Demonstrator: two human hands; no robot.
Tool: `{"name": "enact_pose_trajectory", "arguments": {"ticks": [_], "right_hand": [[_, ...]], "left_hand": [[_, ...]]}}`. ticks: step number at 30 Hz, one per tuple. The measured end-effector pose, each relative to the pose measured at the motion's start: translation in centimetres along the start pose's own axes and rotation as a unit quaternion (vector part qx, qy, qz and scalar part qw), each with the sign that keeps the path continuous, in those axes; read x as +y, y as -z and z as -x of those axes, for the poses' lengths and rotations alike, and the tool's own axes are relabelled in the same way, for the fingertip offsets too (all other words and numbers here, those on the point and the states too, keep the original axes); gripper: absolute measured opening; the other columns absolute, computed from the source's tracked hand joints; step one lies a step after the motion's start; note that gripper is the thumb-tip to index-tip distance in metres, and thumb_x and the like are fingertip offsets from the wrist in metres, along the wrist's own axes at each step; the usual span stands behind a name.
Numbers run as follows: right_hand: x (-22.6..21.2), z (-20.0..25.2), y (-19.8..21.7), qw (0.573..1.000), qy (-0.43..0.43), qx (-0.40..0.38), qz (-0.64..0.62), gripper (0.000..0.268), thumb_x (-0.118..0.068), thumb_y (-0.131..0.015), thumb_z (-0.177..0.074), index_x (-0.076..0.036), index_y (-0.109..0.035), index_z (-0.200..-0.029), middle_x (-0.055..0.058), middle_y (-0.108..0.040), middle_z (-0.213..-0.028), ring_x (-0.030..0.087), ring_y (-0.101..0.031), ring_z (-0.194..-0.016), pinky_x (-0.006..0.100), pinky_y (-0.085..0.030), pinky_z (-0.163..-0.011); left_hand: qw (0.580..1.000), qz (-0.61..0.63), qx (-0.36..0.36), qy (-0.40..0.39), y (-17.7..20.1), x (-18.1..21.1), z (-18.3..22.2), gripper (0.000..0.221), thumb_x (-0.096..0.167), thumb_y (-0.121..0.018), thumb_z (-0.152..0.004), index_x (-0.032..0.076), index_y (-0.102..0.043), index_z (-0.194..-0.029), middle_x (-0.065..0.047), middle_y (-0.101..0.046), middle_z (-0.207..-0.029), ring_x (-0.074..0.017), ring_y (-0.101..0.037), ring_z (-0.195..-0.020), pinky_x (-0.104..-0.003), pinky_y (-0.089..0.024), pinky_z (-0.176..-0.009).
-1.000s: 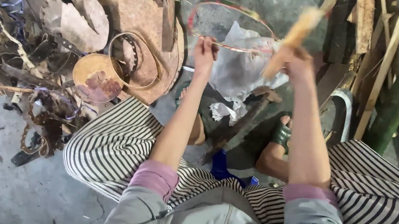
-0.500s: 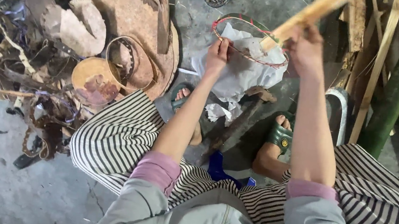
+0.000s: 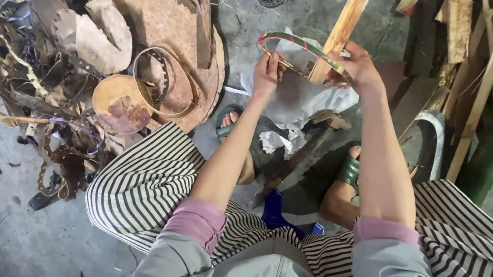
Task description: Assembling a circular wooden instrument base by bending and hammering wooden strips.
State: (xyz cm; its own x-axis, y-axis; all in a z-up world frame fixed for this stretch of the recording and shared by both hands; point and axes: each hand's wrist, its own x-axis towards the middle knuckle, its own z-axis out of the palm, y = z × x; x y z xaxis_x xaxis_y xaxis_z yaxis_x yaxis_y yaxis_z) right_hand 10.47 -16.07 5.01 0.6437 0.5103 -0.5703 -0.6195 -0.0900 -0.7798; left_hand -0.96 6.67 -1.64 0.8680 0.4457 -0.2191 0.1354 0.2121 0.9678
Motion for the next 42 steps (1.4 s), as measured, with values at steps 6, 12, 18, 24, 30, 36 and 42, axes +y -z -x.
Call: {"name": "enact_pose_trajectory", "arguments": {"ticks": [6,12,18,24,30,36,42], "right_hand": [[2.3,-2.6,0.4,0.998,0.065,0.019,0.01,0.045,-0.008,-0.075,-0.094,-0.008,-0.061,-0.138,0.009,-0.071,-0.11,0.017,-0.068,-0.07,0.025,-0.062,-0.055],[2.1,-2.3,-0.7,0.996,0.055,0.015,0.073,0.047,-0.008,-0.079,-0.089,-0.009,-0.067,-0.135,0.005,-0.075,-0.106,0.012,-0.071,-0.081,0.024,-0.063,-0.071],[3.2,-2.9,0.0,0.984,0.108,0.037,0.137,0.041,-0.009,-0.078,-0.092,-0.009,-0.068,-0.132,0.005,-0.074,-0.105,0.015,-0.07,-0.092,0.025,-0.06,-0.079],[3.0,-3.1,-0.3,0.987,0.067,0.072,0.129,0.053,-0.009,-0.075,-0.092,-0.01,-0.06,-0.143,0.007,-0.074,-0.115,0.015,-0.071,-0.102,0.025,-0.058,-0.088],[3.5,-3.9,0.0,0.979,0.09,0.075,0.169,0.055,-0.012,-0.075,-0.095,-0.008,-0.056,-0.146,0.012,-0.073,-0.118,0.022,-0.071,-0.101,0.033,-0.061,-0.087],[1.8,-2.4,-1.6,0.998,-0.009,0.04,-0.056,0.036,-0.009,-0.073,-0.098,-0.011,-0.059,-0.13,0.009,-0.067,-0.102,0.016,-0.064,-0.061,0.03,-0.055,-0.047],[2.0,-2.4,-1.5,0.999,0.014,0.046,0.009,0.045,-0.012,-0.071,-0.099,-0.011,-0.057,-0.142,0.007,-0.063,-0.098,0.017,-0.065,-0.067,0.027,-0.058,-0.056]], "left_hand": [[0.999,-0.026,-0.019,-0.002,-0.2,1.2,0.4,0.024,0.023,-0.046,-0.108,0.008,-0.064,-0.103,-0.002,-0.062,-0.074,-0.0085,-0.053,-0.057,-0.024,-0.043,-0.051],[1.0,0.02,-0.013,-0.005,-0.3,1.4,1.0,0.023,0.021,-0.048,-0.108,0.006,-0.064,-0.104,-0.004,-0.063,-0.079,-0.0106,-0.056,-0.062,-0.025,-0.048,-0.056],[1.0,0.007,0.005,0.0,-0.3,1.0,1.4,0.028,0.026,-0.049,-0.107,0.002,-0.065,-0.106,-0.007,-0.065,-0.078,-0.0136,-0.059,-0.06,-0.027,-0.05,-0.056],[1.0,0.012,-0.013,-0.003,-0.2,1.1,1.3,0.029,0.026,-0.047,-0.108,0.002,-0.062,-0.103,-0.006,-0.064,-0.078,-0.0134,-0.059,-0.061,-0.027,-0.05,-0.058],[1.0,0.01,-0.002,-0.002,0.0,1.7,1.7,0.026,0.024,-0.05,-0.107,0.001,-0.06,-0.1,-0.007,-0.065,-0.079,-0.0141,-0.06,-0.062,-0.027,-0.052,-0.059],[0.997,0.07,-0.008,0.036,1.1,-0.8,1.2,0.013,0.007,-0.064,-0.097,0.003,-0.065,-0.109,-0.006,-0.068,-0.082,-0.0131,-0.061,-0.061,-0.026,-0.052,-0.055],[1.0,-0.014,-0.006,0.02,0.2,2.6,2.2,0.024,0.019,-0.068,-0.094,-0.002,-0.07,-0.104,-0.009,-0.069,-0.078,-0.0138,-0.063,-0.061,-0.026,-0.054,-0.056]]}}
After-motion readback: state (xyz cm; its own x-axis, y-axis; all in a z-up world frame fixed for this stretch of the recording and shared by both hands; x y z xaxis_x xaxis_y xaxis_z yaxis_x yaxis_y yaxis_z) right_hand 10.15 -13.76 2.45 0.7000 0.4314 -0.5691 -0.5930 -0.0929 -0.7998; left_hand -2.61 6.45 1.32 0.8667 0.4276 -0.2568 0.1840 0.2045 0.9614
